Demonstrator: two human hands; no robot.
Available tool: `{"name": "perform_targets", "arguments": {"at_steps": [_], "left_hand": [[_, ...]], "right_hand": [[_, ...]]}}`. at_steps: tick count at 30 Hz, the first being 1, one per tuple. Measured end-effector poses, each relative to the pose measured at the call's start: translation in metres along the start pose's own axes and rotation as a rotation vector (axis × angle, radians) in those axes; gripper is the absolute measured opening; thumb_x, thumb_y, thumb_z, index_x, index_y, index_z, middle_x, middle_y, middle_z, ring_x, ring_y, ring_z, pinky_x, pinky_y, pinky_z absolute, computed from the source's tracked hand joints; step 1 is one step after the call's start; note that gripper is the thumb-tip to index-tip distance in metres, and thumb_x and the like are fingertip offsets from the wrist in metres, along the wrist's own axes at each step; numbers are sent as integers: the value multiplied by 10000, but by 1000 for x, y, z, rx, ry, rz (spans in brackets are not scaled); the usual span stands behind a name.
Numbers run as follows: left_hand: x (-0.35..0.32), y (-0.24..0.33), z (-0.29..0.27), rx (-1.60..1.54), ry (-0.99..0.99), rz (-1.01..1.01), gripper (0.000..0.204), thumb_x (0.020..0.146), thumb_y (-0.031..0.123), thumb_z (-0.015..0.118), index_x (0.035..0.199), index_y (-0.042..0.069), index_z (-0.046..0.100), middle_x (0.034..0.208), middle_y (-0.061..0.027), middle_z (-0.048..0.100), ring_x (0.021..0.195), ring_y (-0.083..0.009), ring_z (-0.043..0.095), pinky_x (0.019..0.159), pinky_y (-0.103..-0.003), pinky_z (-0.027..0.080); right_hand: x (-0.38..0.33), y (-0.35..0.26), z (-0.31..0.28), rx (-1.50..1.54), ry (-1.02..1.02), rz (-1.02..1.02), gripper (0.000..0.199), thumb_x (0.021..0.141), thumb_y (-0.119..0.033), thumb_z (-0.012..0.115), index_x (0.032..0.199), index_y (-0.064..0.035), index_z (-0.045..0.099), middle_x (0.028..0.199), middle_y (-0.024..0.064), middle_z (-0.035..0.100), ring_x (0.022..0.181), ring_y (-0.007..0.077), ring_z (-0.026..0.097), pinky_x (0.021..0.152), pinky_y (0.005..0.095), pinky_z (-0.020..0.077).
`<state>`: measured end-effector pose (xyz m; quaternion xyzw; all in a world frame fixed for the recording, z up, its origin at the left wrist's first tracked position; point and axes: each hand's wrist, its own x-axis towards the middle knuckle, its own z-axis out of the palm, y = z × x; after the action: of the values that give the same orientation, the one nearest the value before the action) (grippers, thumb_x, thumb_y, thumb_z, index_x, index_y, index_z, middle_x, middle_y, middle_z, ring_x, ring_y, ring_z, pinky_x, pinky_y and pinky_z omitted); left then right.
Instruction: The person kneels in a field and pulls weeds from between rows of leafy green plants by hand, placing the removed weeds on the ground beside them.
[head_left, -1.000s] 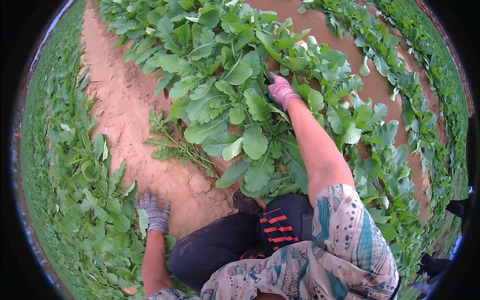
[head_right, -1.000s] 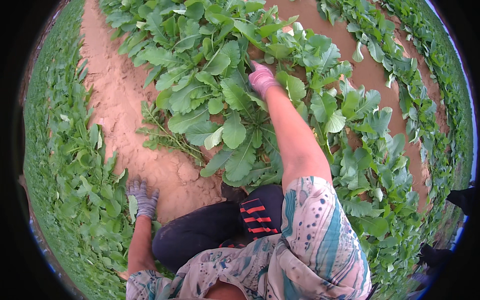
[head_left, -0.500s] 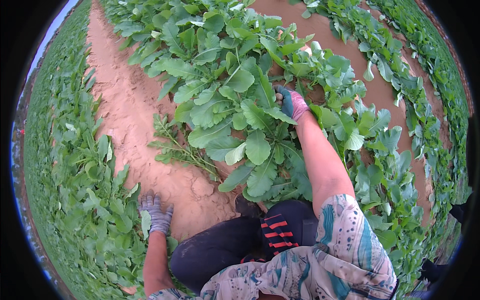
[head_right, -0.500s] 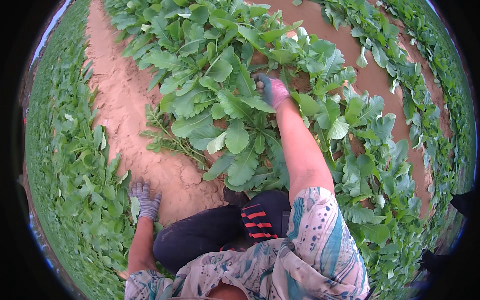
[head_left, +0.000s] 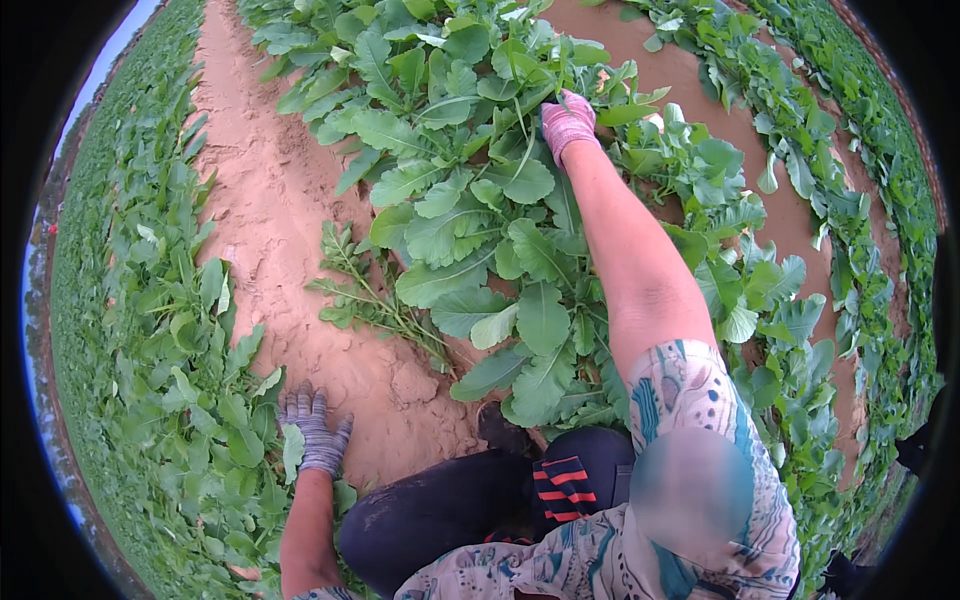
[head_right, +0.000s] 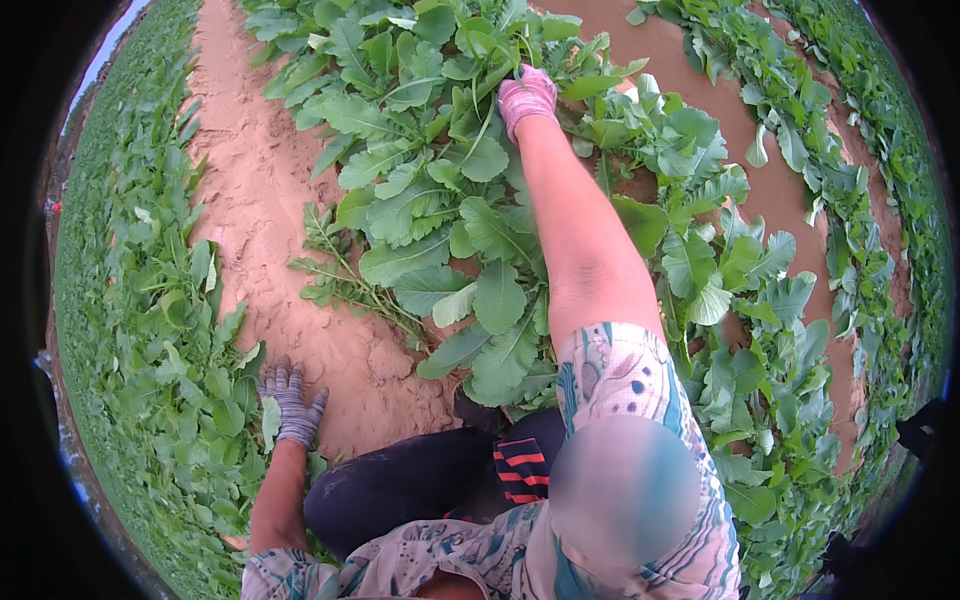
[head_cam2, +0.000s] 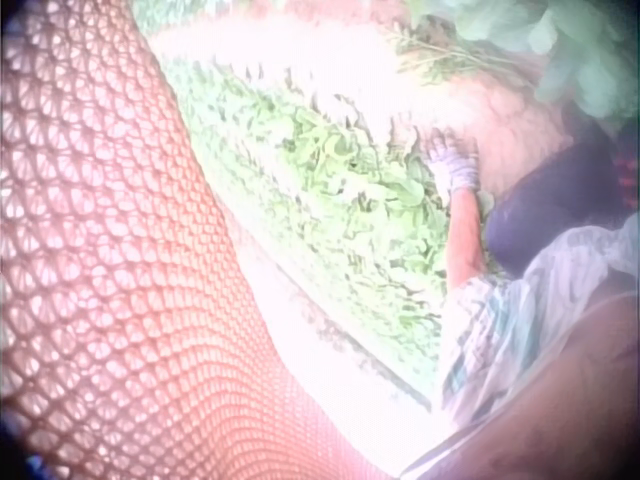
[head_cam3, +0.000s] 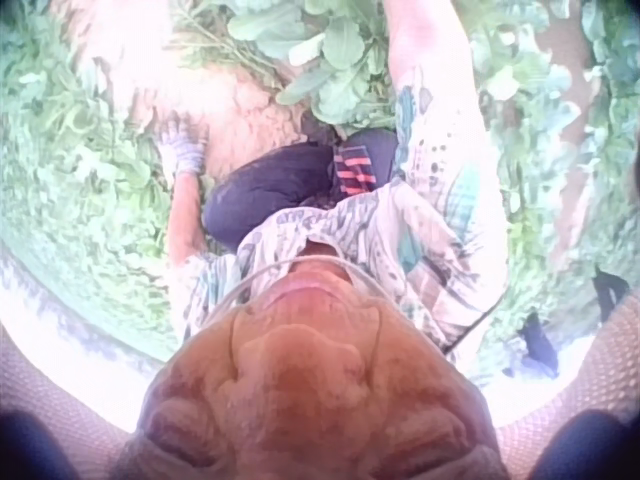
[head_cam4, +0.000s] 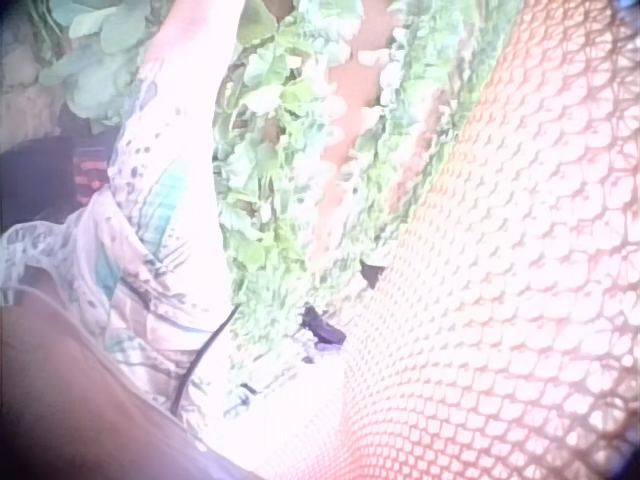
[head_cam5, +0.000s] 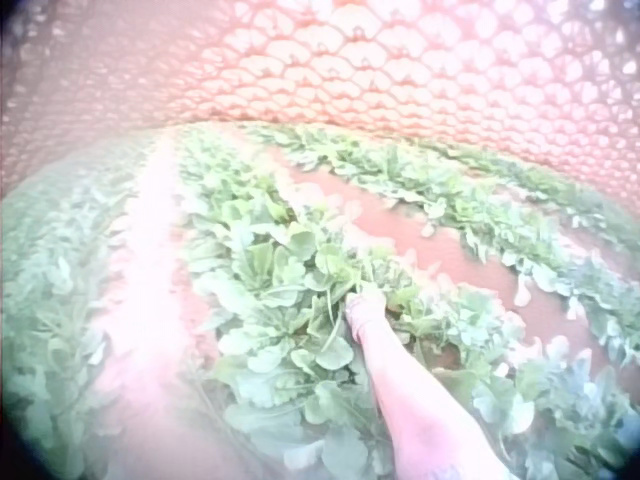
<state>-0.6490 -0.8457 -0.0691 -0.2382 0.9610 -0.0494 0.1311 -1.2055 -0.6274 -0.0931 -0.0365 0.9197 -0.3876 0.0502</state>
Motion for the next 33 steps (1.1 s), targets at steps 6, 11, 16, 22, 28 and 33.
{"name": "perform_targets", "arguments": {"at_steps": [6,11,16,22,28,33], "left_hand": [[1,3,-6,-25,-33,-11,648,721,449,698,1246,95,564,1411,-141,441,1356,-345,322,1166,-498,131],[2,3,-6,-4,-25,5,644,721,451,695,1239,91,566,1408,-143,442,1355,-351,321,1163,-506,136],[2,3,-7,-16,-21,13,643,717,452,692,1230,83,572,1383,-149,460,1340,-352,342,1158,-519,145],[3,1,-6,-25,-20,28,669,695,472,692,1220,72,580,1372,-151,472,1331,-345,356,1154,-525,150],[3,1,-5,-17,-19,24,676,688,471,696,1222,72,581,1376,-146,473,1333,-340,355,1155,-519,151],[2,1,-6,-11,-11,32,666,685,448,707,1220,73,577,1368,-149,475,1331,-338,356,1160,-514,149]], "right_hand": [[-11,-18,15,-184,-136,144,398,839,-216,599,1204,-60,624,1239,188,601,1150,357,576,969,413,471],[-9,-13,29,-237,-4,-35,445,841,-315,601,1207,-63,619,1237,196,601,1147,351,578,981,408,455],[17,-23,36,-385,-133,-28,330,888,-198,557,1173,-68,662,1265,157,598,1170,333,578,952,437,486],[13,-18,39,-557,-68,-135,432,923,-338,518,1285,-112,589,1374,134,521,1250,319,517,1002,452,437],[30,15,40,-556,-230,-105,497,940,-410,434,1322,-112,546,1407,148,479,1263,345,487,1014,451,418],[45,50,56,-409,-180,-312,408,925,-310,457,1210,-54,599,1283,203,561,1154,380,548,964,440,445]]}}
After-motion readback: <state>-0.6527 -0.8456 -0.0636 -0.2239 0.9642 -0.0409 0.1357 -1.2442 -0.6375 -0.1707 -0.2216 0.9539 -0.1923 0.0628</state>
